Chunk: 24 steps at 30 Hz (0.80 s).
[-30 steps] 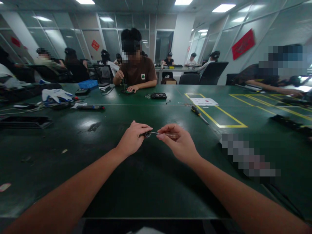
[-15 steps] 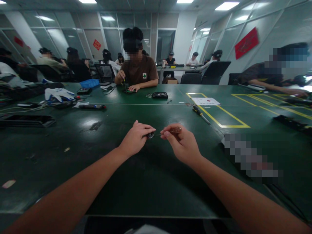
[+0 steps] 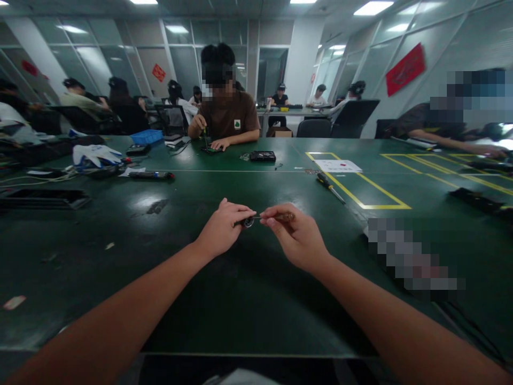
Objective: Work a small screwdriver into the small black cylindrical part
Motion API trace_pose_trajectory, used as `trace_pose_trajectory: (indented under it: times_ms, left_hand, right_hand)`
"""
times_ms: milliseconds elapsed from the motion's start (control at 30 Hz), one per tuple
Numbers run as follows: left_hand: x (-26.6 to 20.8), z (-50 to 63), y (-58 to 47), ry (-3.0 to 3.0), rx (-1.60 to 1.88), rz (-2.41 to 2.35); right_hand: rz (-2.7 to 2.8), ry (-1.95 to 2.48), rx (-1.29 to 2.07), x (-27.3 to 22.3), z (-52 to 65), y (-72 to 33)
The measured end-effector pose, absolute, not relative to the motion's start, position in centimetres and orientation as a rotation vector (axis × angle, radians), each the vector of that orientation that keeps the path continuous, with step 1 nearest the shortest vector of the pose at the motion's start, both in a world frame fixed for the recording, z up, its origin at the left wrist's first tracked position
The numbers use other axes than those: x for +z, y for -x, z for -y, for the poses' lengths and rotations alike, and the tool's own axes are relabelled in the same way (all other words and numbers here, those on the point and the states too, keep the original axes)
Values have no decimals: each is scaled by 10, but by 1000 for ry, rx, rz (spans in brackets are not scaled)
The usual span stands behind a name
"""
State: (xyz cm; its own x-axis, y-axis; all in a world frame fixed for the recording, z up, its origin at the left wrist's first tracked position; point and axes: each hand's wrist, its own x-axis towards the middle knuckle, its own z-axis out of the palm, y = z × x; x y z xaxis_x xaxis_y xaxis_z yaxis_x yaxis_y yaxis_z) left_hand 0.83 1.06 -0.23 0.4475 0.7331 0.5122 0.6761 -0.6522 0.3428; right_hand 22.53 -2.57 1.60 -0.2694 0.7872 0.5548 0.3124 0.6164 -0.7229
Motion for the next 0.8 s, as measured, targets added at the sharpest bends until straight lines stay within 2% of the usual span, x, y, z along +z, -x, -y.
trace_pose_trajectory:
  times_ms: [433, 800]
  left_hand:
    - [0, -10, -9, -2522, 1005, -1275]
    - [-3, -10, -10, -2593, 966, -1281]
  right_hand:
    - [1812, 817, 736, 12, 24, -226]
    - [1894, 956, 544, 19, 26, -228]
